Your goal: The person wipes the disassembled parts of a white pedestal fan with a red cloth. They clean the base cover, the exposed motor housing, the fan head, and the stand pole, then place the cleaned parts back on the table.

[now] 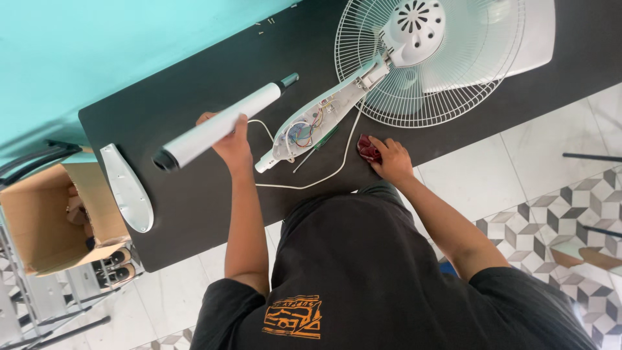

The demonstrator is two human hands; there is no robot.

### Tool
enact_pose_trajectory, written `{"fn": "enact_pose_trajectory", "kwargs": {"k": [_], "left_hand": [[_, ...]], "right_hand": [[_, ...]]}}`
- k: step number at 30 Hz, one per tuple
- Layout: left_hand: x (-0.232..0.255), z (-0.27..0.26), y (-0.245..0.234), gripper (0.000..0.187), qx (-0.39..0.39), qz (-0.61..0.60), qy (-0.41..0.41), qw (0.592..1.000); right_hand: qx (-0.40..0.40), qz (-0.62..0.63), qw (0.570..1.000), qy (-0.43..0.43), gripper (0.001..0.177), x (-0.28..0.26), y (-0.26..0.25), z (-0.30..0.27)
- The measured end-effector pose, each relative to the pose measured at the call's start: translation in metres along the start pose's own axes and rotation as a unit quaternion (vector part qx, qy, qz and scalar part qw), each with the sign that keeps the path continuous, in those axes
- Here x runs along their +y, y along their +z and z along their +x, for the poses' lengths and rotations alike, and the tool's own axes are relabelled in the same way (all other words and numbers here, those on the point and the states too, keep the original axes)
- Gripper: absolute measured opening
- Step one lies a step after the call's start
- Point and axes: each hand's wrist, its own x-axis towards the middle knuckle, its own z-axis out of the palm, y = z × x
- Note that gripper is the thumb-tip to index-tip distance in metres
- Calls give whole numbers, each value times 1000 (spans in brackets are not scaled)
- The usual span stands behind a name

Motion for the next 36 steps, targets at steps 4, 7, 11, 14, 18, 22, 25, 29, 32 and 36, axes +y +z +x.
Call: {"fn": "enact_pose_trajectory", "kwargs": {"k": [4,7,11,14,18,22,25,29,32,36], "left_hand": [[47,-38,9,54,-79,60,46,994],[74,-71,26,39,-145,71,52,985],[98,-105,42,40,-207,83,79,972],[111,-126,59,42,-247,46,68,965],[126,-143,78,50,-328,31,80,941],[138,-147,91,83,-432,2,24,902],[143,-138,79,78,-488,-61,-297,819],[138,-129,77,68,-514,-149,-544,647],[139,-128,89,78,-532,-172,-543,627],[155,-144,95,75,-607,-72,-432,663]], "right_hand": [[-19,108,994,19,64,21,-1,-6],[-58,365,925,92,62,38,-16,-15],[-130,758,580,269,59,25,-50,-27],[-106,861,444,225,61,-7,-87,-28],[-91,914,381,110,58,-55,-117,-1],[-33,925,377,-35,53,-59,-153,18],[-26,918,388,-83,52,-49,-184,19],[-38,896,427,-113,50,-44,-214,10],[-37,885,448,-121,54,-43,-236,8],[-92,841,519,-117,57,-38,-241,-8]]}}
